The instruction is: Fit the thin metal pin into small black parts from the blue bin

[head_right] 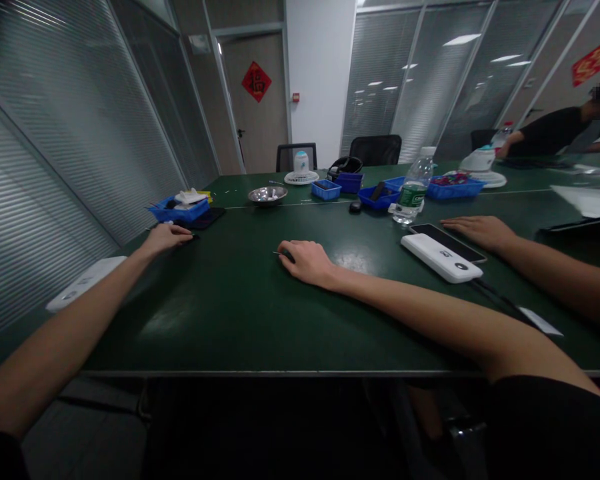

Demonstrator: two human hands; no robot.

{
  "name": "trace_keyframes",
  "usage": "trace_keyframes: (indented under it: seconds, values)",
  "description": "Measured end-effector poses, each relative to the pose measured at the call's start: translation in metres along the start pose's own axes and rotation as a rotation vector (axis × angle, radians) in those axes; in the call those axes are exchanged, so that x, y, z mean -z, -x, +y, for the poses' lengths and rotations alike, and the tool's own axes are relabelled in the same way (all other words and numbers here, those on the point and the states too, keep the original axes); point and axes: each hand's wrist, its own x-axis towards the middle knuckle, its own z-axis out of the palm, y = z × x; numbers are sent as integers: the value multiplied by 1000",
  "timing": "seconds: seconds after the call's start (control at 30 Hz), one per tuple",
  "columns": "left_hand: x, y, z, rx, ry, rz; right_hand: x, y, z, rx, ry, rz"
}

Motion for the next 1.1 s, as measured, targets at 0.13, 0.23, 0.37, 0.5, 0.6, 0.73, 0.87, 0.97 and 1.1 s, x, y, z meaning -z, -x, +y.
trace_keyframes:
  seconds: [0.13,0.23,0.37,0.5,0.6,0.73,0.87,0.97,1.1]
  values:
    - [-9,17,30,-120,12,-13,-3,-1,3,69,-12,5]
    - [-26,44,74,-354,98,-224,-1,1,2,177,-40,10]
    - [-55,93,136,-630,175,-463,2,5,-2,278,-88,16]
    - [-75,129,166,-778,224,-480,1,6,-2,312,-91,38]
    - [-81,136,167,-797,231,-427,-1,5,0,293,-71,53]
    - [-83,132,162,-779,209,-348,-2,4,2,274,-49,50]
    - [-83,131,161,-770,205,-330,-2,3,2,263,-31,49]
    - [-84,132,161,-774,213,-334,-2,3,1,271,-37,33]
    - [-83,132,160,-783,213,-339,-2,3,2,293,-37,20]
